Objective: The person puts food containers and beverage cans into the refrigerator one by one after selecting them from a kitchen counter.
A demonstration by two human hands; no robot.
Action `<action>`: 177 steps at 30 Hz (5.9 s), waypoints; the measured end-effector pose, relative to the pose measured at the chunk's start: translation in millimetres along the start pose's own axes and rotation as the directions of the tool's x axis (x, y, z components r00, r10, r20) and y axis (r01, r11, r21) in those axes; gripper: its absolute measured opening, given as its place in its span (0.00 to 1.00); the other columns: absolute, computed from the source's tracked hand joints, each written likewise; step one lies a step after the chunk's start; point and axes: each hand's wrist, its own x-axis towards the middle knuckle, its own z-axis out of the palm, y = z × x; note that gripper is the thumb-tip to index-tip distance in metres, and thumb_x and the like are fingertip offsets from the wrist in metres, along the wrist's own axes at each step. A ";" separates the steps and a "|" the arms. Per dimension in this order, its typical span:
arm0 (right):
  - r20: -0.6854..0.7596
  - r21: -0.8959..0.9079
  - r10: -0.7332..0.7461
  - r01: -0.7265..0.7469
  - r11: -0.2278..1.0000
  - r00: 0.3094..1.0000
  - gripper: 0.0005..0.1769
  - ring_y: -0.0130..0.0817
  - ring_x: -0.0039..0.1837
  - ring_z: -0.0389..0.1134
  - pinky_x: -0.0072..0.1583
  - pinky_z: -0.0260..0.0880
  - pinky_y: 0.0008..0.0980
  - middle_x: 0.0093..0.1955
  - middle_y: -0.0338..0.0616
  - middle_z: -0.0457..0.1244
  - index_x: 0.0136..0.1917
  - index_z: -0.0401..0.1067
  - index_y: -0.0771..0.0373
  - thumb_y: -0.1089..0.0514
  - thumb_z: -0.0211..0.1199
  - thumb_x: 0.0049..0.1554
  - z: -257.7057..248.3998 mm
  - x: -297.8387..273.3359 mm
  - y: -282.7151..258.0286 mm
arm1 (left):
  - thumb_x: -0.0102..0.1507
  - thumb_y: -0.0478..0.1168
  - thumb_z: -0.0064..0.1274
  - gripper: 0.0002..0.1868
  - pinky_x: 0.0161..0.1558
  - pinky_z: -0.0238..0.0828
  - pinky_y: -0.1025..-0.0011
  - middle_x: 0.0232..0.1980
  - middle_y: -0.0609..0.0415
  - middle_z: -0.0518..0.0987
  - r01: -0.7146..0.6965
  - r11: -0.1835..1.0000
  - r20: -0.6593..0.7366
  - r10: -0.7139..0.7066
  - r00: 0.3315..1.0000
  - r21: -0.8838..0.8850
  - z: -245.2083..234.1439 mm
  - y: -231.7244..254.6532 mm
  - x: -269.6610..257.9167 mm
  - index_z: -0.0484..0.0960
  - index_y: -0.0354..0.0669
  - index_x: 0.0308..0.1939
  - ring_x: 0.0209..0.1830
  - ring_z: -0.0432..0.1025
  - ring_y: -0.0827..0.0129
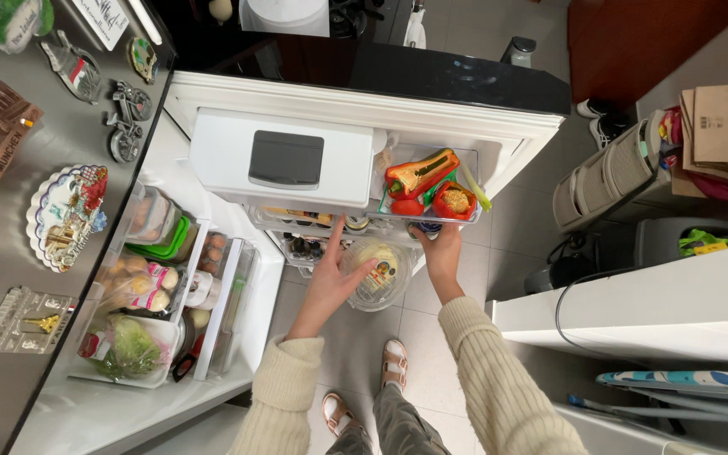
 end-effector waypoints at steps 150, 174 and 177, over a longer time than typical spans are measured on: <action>0.595 -0.089 -0.419 0.574 0.814 0.686 0.27 0.53 0.65 0.66 0.57 0.68 0.54 0.71 0.46 0.62 0.78 0.63 0.51 0.47 0.46 0.68 -200.3 203.7 -156.2 | 0.66 0.33 0.47 0.29 0.42 0.83 0.75 0.49 0.61 0.85 -0.040 0.999 -0.615 0.044 0.788 0.021 44.8 10.2 -147.1 0.64 0.50 0.72 0.39 0.84 0.73; 0.849 0.023 -0.327 0.590 0.807 0.415 0.35 0.33 0.28 0.49 0.38 0.57 0.30 0.24 0.41 0.45 0.80 0.55 0.26 0.42 0.54 0.60 -228.9 33.7 -223.6 | 0.65 0.33 0.47 0.29 0.36 0.78 0.77 0.47 0.61 0.87 -0.013 0.996 -0.751 0.073 0.656 0.085 -13.7 -25.6 -237.0 0.66 0.41 0.71 0.37 0.84 0.71; 0.906 0.038 -0.198 0.397 0.917 0.373 0.39 0.32 0.30 0.55 0.42 0.58 0.32 0.27 0.40 0.55 0.82 0.53 0.23 0.39 0.54 0.58 -226.0 -7.9 -245.7 | 0.64 0.33 0.49 0.26 0.37 0.80 0.76 0.46 0.63 0.87 -0.007 0.995 -0.782 0.082 0.618 0.099 -17.8 -39.8 -248.7 0.69 0.44 0.68 0.36 0.84 0.71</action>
